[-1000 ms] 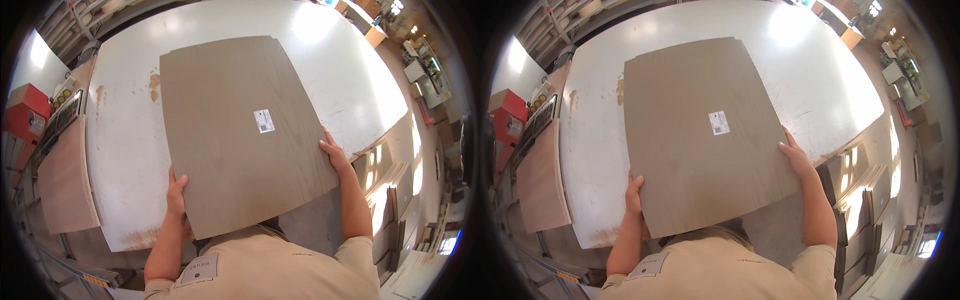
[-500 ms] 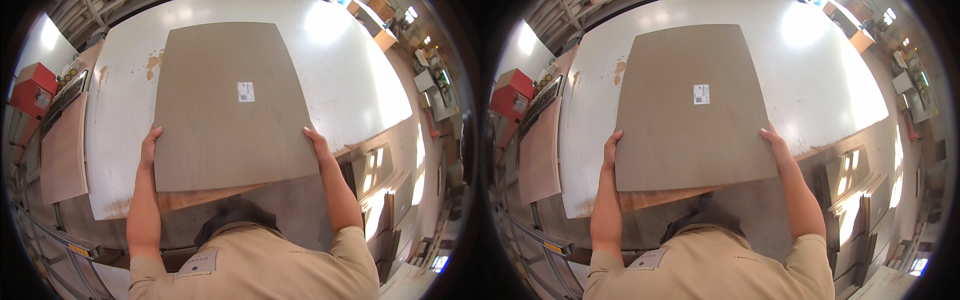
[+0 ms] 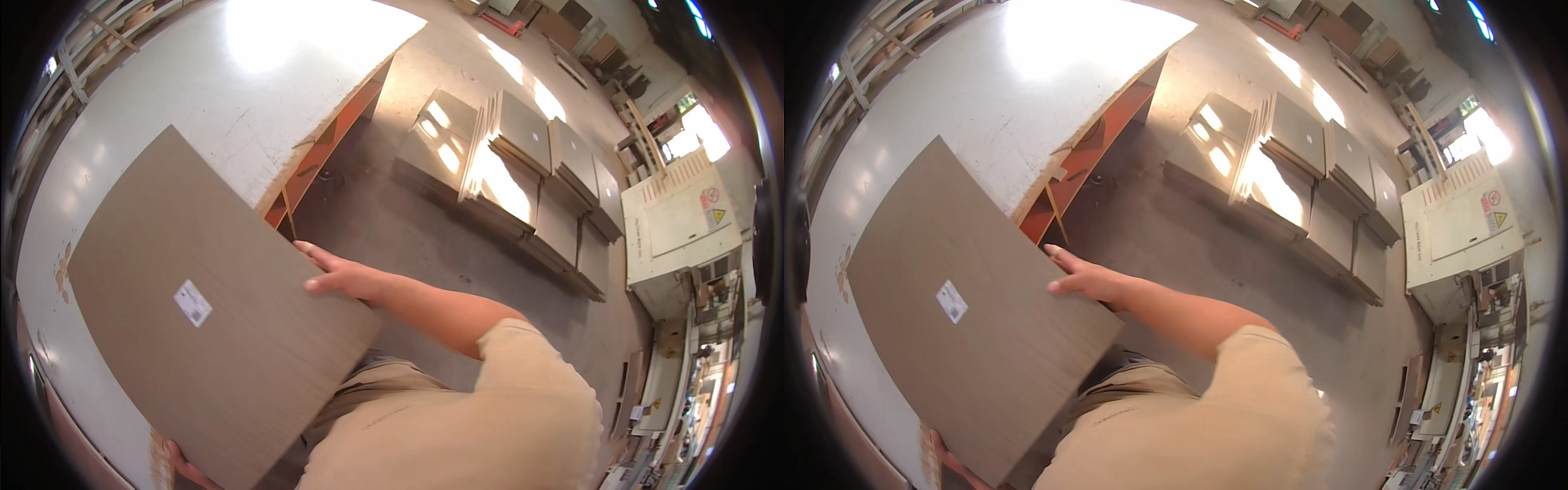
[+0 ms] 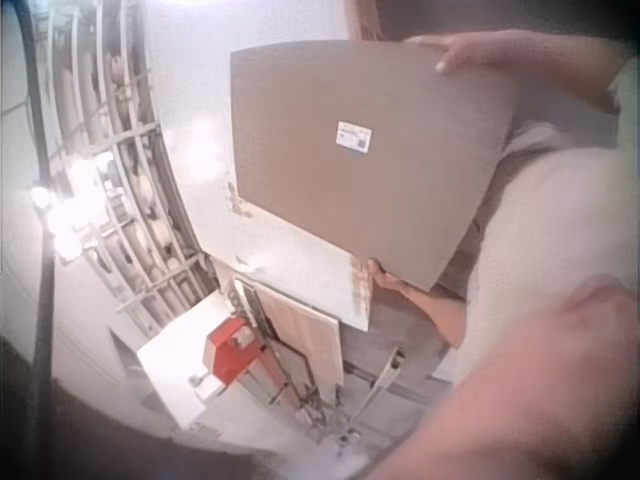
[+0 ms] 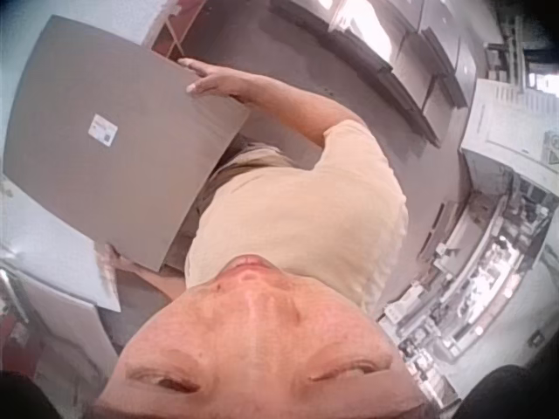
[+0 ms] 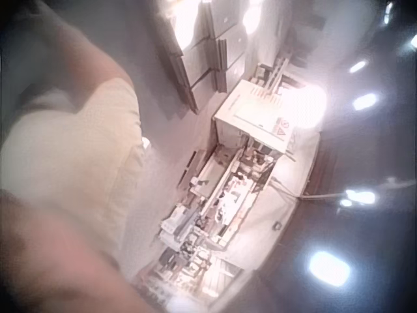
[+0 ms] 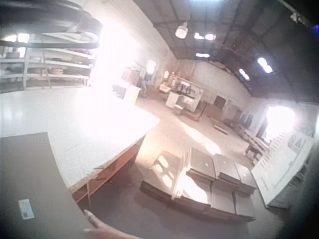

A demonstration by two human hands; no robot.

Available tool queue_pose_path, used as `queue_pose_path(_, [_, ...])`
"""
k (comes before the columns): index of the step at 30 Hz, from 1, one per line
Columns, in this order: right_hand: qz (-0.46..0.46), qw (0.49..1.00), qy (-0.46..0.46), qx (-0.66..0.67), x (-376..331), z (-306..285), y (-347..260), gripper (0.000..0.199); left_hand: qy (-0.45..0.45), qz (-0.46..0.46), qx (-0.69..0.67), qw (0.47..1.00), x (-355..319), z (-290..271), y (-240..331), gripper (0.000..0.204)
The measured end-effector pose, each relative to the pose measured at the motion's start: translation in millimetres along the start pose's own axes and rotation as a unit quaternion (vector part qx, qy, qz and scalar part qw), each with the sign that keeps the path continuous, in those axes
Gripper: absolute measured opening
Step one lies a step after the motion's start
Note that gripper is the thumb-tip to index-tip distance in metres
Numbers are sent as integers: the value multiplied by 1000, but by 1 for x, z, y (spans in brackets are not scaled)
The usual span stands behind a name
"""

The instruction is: The person repeatedly picks up large flat panels from a workbench and stacks them on the floor. They handle the panels one at a time, walking between the bench and the stack, and occasionally adjust the stack alignment.

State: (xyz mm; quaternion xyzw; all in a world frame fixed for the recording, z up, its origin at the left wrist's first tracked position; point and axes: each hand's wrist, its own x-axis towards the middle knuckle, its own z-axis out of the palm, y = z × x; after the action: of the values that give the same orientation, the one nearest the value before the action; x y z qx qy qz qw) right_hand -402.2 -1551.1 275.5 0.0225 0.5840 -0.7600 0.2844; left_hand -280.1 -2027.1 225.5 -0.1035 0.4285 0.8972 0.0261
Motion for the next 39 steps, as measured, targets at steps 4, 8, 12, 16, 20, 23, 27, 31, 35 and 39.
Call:
queue_pose_path(4, [53, 997, -9, 55, -98, -41, 11, 102, -86, 32, -4, 996, -44, 61, -45, 52])
queue_pose_path(8, [111, 969, 154, 160, -146, -65, 38, 51, 89, -167, 112, 975, -81, 97, -104, 40])
queue_pose_path(12, [16, 998, -3, 53, -123, -66, 101, 62, 184, -89, 143, 968, -145, 77, -114, 77])
queue_pose_path(16, [119, 991, 45, 36, -78, -67, 140, 62, 211, -95, 192, 954, -160, 53, -110, 86])
queue_pose_path(20, [131, 991, 13, 36, -64, -113, 156, 62, 203, 1, 124, 971, -138, 65, -173, 80])
queue_pose_path(23, [119, 992, 2, 43, -79, -160, 164, 62, 194, 11, 62, 979, -142, 91, -228, 79])
queue_pose_path(27, [88, 994, -2, 60, -118, -228, 167, 61, 198, -24, 79, 977, -151, 155, -266, 77])
queue_pose_path(31, [28, 995, -19, 97, -171, -306, 168, 61, 196, -71, 100, 973, -151, 214, -285, 68])
queue_pose_path(35, [122, 968, 134, 173, -247, -357, 171, 48, 124, -132, 119, 976, -113, 272, -311, 61])
queue_pose_path(39, [14, 913, 223, 342, -359, -379, 200, 48, -27, -184, 223, 957, -30, 340, -355, 69])
